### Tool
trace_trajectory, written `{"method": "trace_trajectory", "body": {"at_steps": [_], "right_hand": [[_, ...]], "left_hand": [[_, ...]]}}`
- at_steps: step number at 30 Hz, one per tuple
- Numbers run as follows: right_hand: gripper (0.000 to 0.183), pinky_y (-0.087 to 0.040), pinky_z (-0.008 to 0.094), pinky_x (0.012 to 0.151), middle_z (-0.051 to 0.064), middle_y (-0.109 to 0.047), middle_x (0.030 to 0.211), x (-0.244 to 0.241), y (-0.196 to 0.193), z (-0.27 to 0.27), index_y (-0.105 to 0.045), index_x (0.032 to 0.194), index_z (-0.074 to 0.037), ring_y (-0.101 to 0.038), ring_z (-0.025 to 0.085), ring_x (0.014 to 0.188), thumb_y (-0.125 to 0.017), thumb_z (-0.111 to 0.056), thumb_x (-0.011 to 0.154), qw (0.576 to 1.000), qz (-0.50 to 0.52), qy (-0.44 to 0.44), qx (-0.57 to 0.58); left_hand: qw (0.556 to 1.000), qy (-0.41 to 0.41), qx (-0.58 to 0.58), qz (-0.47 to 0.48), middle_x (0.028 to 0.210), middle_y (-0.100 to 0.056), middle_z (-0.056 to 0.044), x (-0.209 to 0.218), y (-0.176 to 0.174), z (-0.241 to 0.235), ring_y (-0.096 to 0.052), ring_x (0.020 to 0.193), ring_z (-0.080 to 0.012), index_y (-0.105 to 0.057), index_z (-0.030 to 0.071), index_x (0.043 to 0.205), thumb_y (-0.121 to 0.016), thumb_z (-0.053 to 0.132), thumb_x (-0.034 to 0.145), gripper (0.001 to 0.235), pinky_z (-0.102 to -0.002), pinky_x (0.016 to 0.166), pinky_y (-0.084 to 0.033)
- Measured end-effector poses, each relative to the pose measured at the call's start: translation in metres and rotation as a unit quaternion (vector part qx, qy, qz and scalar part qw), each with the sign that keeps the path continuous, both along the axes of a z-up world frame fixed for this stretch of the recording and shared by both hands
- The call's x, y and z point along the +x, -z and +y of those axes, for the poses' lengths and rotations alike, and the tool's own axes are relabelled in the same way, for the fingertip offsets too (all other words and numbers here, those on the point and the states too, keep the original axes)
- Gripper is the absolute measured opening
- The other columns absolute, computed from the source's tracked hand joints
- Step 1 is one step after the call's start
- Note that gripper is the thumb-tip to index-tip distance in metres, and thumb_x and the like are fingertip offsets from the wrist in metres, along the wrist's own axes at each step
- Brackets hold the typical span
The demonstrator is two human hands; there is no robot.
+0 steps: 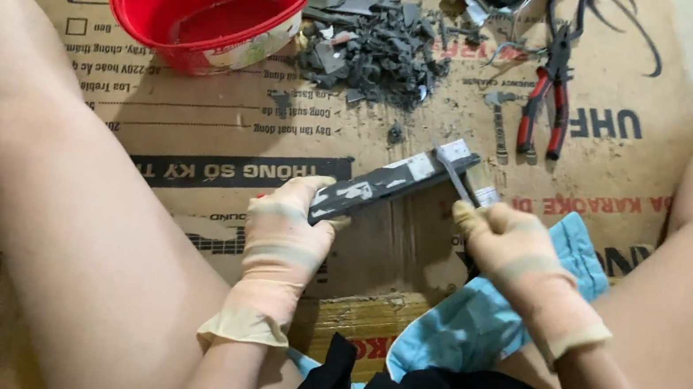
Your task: The person sits on the floor and scrapes a black plastic object using a knife. They hold the object in one hand and use the knife to remove material, which falls onto a cardboard sheet below. A red bowl and other tools are visible nearby.
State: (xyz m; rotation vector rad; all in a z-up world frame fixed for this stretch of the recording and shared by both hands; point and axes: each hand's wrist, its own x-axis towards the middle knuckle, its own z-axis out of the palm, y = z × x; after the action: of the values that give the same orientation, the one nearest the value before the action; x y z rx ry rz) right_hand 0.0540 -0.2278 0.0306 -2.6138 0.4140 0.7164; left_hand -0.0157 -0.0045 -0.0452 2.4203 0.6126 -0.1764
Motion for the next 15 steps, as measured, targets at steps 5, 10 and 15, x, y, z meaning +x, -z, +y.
{"method": "trace_trajectory", "body": {"at_steps": [5, 10, 15], "right_hand": [[0.041, -0.049, 0.049, 0.108, 0.009, -0.078, 0.110, -0.037, -0.005, 0.044, -0.074, 0.116, -0.028, -0.065, 0.030, 0.122, -0.056, -0.057, 0.094, 0.997, 0.056, -0.032, 0.042], [0.046, -0.050, 0.047, 0.108, 0.009, -0.077, 0.114, -0.031, -0.008, 0.054, -0.072, 0.120, -0.029, -0.064, 0.031, 0.124, -0.051, -0.060, 0.093, 0.992, 0.091, -0.081, -0.033], [0.050, -0.050, 0.048, 0.106, 0.009, -0.076, 0.113, -0.029, -0.003, 0.056, -0.068, 0.122, -0.031, -0.064, 0.032, 0.123, -0.044, -0.064, 0.093, 0.989, 0.089, -0.092, -0.074]], "left_hand": [[0.999, -0.015, -0.024, 0.027, 0.108, -0.074, 0.010, 0.002, 0.003, 0.004, -0.070, 0.105, -0.0204, -0.069, 0.043, 0.120, -0.074, 0.032, 0.073, 0.049, -0.030, 0.100, -0.050], [0.999, -0.020, -0.023, 0.023, 0.105, -0.074, 0.006, 0.004, -0.006, 0.001, -0.069, 0.101, -0.0226, -0.071, 0.039, 0.120, -0.074, 0.027, 0.074, 0.047, -0.031, 0.097, -0.052], [1.000, -0.019, -0.011, -0.001, 0.103, -0.075, 0.008, 0.006, -0.001, 0.001, -0.069, 0.104, -0.0215, -0.072, 0.041, 0.116, -0.072, 0.025, 0.072, 0.047, -0.030, 0.101, -0.051]]}}
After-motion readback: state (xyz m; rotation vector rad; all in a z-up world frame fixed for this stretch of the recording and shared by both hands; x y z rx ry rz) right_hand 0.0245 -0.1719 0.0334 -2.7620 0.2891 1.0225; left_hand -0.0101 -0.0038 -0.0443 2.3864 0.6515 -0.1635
